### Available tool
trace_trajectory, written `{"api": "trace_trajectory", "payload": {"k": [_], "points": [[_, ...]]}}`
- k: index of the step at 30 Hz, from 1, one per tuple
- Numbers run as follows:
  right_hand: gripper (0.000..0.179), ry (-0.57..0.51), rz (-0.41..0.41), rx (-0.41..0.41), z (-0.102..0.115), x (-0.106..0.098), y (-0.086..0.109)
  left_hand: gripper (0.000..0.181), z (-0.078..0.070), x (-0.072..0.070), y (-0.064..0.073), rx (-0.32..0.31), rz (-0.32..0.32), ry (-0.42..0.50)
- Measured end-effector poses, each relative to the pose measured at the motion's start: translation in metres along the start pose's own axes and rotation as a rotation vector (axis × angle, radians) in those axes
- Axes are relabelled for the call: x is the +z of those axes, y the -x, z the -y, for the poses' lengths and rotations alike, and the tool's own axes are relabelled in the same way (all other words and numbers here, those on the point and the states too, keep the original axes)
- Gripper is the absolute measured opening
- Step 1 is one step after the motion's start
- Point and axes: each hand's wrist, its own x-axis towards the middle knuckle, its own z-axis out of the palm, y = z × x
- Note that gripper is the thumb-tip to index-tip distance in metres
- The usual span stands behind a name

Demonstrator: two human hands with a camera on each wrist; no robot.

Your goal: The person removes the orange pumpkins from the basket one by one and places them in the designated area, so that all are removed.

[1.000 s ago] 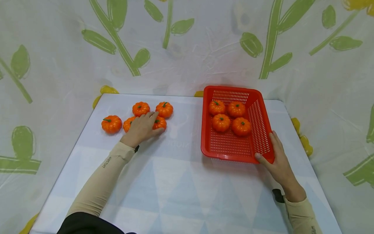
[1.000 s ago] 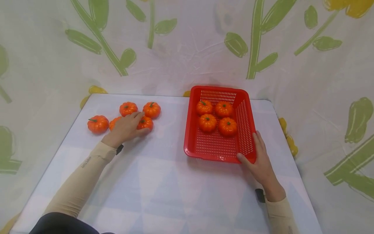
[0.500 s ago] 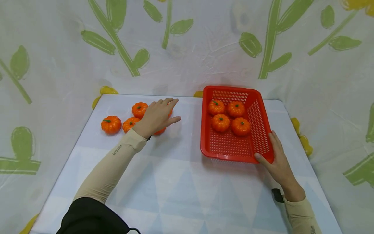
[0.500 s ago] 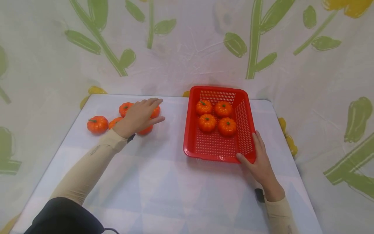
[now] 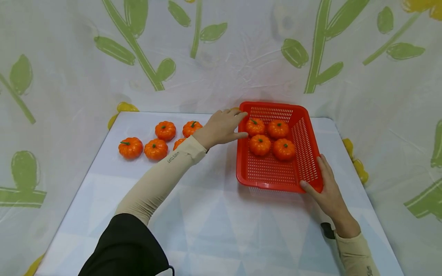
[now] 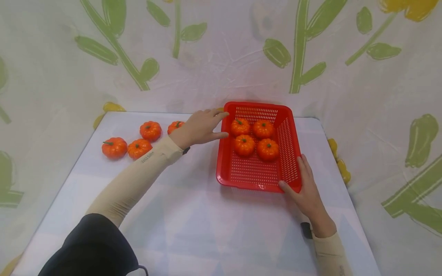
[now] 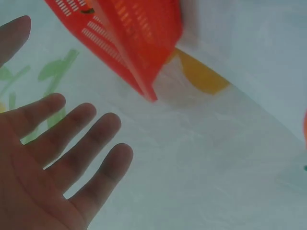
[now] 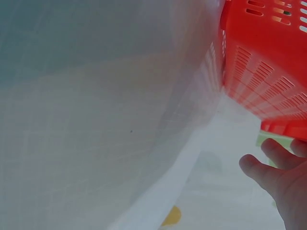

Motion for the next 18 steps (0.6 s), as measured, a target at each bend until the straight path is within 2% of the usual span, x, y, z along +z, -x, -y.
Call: {"api": "trace_trajectory", "payload": {"k": [3, 7, 11, 15, 18], "points": [[0.100, 0.000, 0.001, 0.002, 0.000, -0.001, 0.000, 0.078, -0.011, 0.000, -0.016, 0.039, 0.050, 0.017], [0.100, -0.005, 0.000, -0.010, 0.001, -0.002, 0.000, 0.081, -0.026, 0.000, -0.036, 0.051, 0.132, 0.101], [0.099, -0.016, 0.001, -0.020, 0.001, -0.001, 0.001, 0.079, -0.038, 0.007, -0.053, 0.022, 0.220, 0.165], [0.098, -0.015, 0.009, -0.016, 0.000, 0.000, 0.000, 0.075, -0.049, 0.020, -0.064, -0.022, 0.318, 0.183], [0.098, 0.003, 0.009, -0.008, -0.001, 0.000, 0.000, 0.073, -0.054, 0.029, -0.069, -0.049, 0.383, 0.164]]}}
